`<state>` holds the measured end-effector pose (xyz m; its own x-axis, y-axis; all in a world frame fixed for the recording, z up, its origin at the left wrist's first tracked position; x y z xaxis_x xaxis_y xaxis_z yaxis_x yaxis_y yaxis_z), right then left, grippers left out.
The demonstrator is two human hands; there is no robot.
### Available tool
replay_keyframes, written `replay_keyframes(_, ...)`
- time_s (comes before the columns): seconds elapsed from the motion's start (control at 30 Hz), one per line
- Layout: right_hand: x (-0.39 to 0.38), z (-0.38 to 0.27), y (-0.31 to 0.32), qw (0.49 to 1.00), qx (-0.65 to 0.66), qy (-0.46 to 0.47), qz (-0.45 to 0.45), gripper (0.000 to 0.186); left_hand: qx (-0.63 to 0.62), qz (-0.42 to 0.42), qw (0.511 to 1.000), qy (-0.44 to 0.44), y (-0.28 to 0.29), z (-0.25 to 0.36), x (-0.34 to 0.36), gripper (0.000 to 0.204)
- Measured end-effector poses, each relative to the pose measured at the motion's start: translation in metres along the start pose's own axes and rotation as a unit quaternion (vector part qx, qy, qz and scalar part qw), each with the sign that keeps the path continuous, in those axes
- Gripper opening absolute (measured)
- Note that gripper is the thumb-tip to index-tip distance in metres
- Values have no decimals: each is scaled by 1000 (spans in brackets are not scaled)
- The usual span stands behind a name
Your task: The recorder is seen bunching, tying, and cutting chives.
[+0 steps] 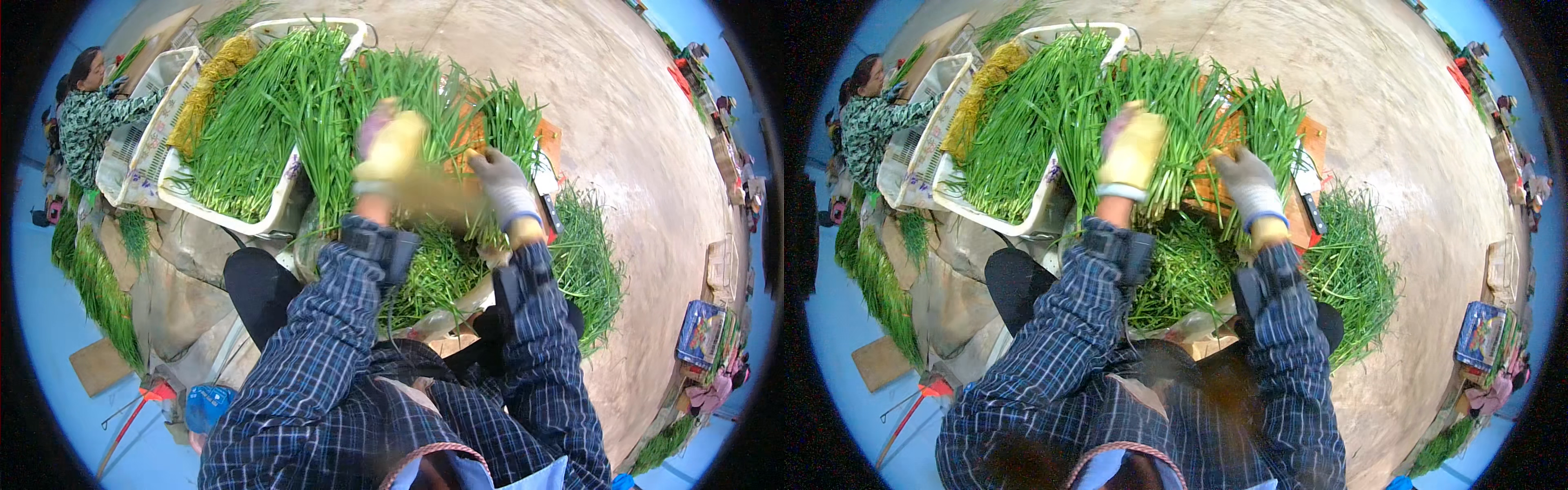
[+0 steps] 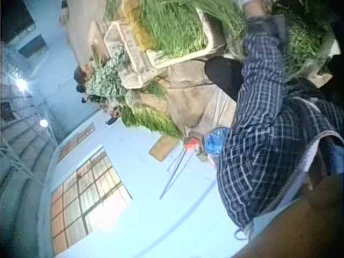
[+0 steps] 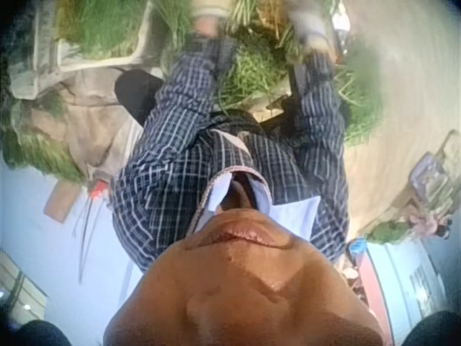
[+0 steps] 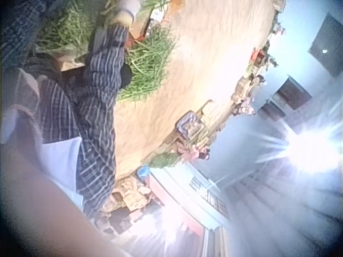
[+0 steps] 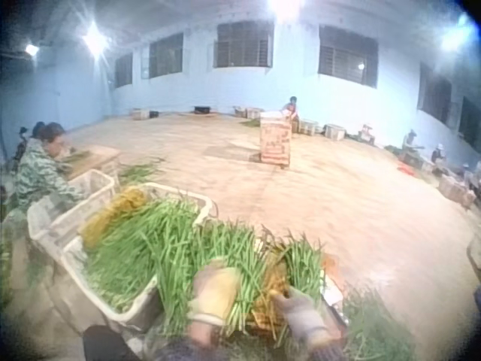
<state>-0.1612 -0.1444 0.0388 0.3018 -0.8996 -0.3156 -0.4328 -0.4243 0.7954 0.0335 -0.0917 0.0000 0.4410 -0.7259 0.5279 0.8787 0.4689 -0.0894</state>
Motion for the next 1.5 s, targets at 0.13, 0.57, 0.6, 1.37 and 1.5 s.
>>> replay_keyframes(0.13,52,-36,-38,993,-12,-93,-72,82,741,-275,611,48,43,41,-17,8)
replay_keyframes(0.57,68,-6,-88,940,300,-117,115,93,513,-124,847,53,-14,-16,-50,27)
replay_keyframes(0.6,68,0,-90,948,271,-125,107,92,509,-152,842,95,-12,-28,-56,26)
replay_keyframes(1.37,4,-5,8,818,507,133,237,14,532,-287,782,154,39,-32,-13,19)
replay_keyframes(1.5,-18,-33,70,780,522,240,247,11,516,-352,760,179,39,-28,-12,24)
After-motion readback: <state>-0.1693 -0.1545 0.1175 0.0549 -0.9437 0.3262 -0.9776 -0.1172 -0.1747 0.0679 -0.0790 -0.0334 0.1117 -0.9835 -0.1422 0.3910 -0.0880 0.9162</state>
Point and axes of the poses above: each hand's wrist, its own x-axis towards the middle knuckle, its own y-axis out of the back of the hand, z = x × y, the point moved 2 cm from there along x, towards the middle knuckle
